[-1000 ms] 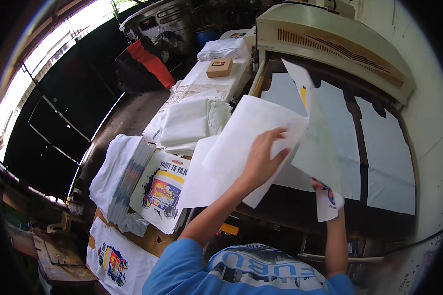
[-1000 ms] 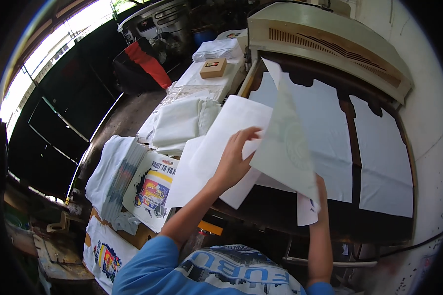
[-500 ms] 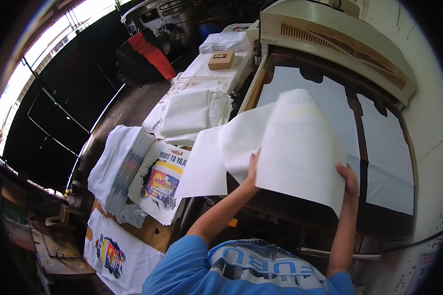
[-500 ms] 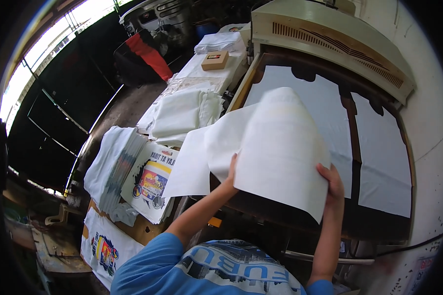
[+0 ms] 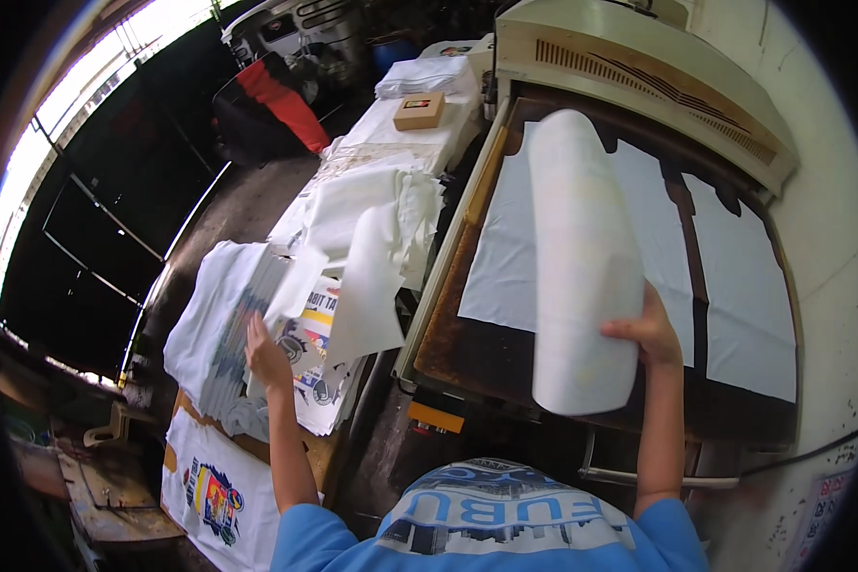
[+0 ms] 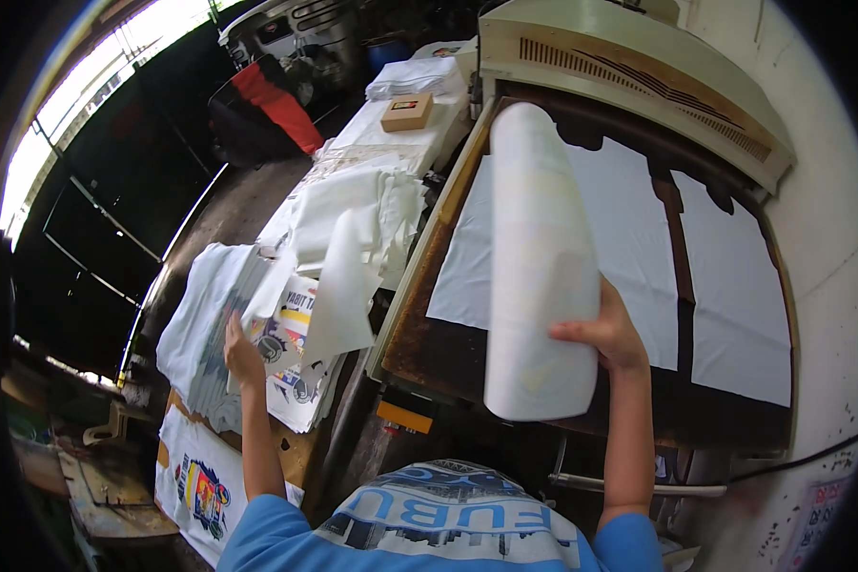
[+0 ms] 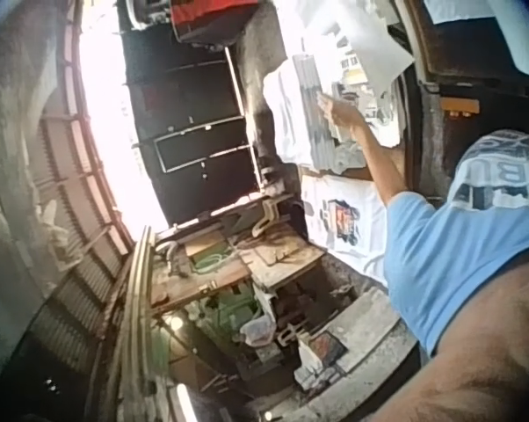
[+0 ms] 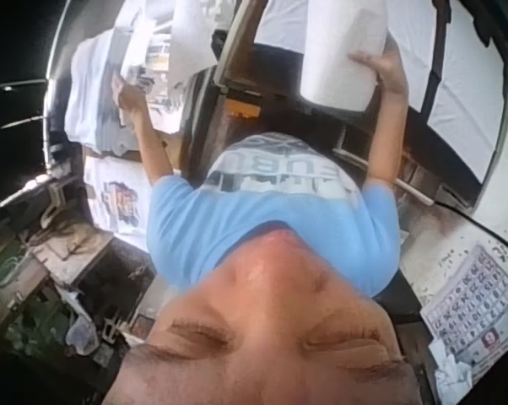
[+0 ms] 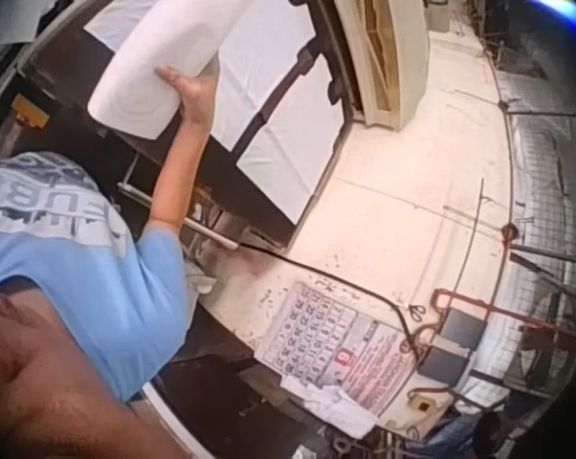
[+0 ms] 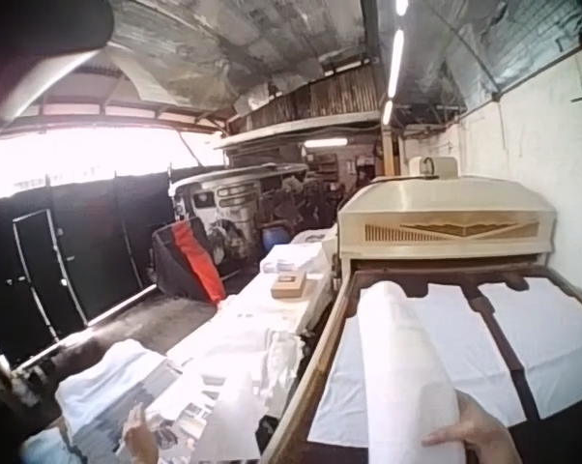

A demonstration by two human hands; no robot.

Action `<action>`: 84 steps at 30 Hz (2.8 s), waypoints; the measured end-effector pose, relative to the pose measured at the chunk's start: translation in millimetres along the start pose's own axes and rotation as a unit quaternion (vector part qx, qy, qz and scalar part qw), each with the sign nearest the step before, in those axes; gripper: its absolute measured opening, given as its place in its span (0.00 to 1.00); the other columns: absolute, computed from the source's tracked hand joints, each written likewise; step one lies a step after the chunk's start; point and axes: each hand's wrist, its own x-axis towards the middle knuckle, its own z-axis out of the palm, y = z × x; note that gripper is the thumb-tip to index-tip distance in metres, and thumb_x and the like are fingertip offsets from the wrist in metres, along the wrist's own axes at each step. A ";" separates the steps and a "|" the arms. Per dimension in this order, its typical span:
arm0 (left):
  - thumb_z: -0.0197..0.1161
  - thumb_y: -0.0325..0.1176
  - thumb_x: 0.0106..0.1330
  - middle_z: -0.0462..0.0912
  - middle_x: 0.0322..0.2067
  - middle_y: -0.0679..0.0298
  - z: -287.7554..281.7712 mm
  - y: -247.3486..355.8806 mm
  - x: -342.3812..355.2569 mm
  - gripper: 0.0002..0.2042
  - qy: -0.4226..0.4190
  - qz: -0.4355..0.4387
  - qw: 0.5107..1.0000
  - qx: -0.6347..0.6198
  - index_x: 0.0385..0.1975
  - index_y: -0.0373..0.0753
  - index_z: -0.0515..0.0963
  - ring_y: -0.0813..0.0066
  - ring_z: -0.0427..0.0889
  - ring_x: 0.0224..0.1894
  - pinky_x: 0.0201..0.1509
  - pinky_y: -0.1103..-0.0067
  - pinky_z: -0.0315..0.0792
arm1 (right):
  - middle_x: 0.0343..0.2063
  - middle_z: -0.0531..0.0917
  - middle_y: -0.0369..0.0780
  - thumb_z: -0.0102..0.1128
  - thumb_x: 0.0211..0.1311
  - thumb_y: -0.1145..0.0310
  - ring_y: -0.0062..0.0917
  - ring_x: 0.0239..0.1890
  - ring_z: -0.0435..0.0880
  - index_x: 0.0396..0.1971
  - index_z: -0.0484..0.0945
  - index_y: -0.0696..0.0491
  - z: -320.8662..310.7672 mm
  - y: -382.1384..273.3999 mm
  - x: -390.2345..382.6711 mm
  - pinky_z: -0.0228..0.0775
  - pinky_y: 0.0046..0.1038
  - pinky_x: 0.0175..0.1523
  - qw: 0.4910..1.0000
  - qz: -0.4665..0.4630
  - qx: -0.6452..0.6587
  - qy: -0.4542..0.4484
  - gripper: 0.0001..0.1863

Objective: Manually aligning and preparing t-shirts and transfer sheets for a screen-printing or heat-transfer process.

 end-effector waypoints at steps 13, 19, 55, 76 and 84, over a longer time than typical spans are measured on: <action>0.61 0.41 0.53 0.59 0.57 0.52 80.2 -5.1 -120.1 0.33 -0.351 -0.100 0.930 0.031 0.58 0.39 0.56 0.59 0.56 0.61 0.59 0.55 0.51 | 0.36 0.79 0.43 0.57 0.39 0.83 0.26 0.38 0.77 0.57 0.55 0.56 -8.3 20.0 21.3 0.66 0.23 0.48 0.940 -0.053 -0.282 0.182 0.38; 0.52 0.38 0.63 0.69 0.48 0.50 28.3 132.4 -73.8 0.20 -0.230 -0.095 0.816 -0.522 0.48 0.29 0.67 0.62 0.68 0.51 0.55 0.76 0.60 | 0.42 0.77 0.42 0.46 0.53 0.82 0.19 0.41 0.76 0.57 0.55 0.59 -10.0 -5.7 25.5 0.66 0.20 0.48 0.993 -0.020 0.034 0.107 0.29; 0.54 0.28 0.59 0.75 0.23 0.65 6.2 480.0 102.0 0.19 -0.296 0.015 0.659 -0.691 0.51 0.35 0.68 0.83 0.71 0.18 0.15 0.85 0.64 | 0.23 0.78 0.41 0.49 0.53 0.78 0.24 0.17 0.78 0.51 0.66 0.61 -189.4 15.4 88.0 0.70 0.22 0.21 0.937 -0.080 -0.105 0.324 0.22; 0.55 0.20 0.53 0.76 0.28 0.55 136.5 506.5 25.8 0.23 -0.502 -0.169 0.627 -0.572 0.52 0.27 0.63 0.71 0.79 0.20 0.23 0.80 0.78 | 0.27 0.77 0.49 0.51 0.46 0.82 0.32 0.19 0.81 0.40 0.69 0.72 -259.4 164.2 86.1 0.75 0.24 0.21 0.892 0.153 -0.022 0.425 0.17; 0.53 0.16 0.51 0.77 0.29 0.53 132.5 500.9 24.6 0.16 -0.463 -0.150 0.664 -0.568 0.42 0.24 0.69 0.67 0.81 0.25 0.27 0.79 0.79 | 0.18 0.79 0.46 0.52 0.44 0.82 0.28 0.14 0.80 0.31 0.74 0.68 -256.6 166.5 87.9 0.73 0.23 0.18 0.876 0.117 -0.165 0.437 0.11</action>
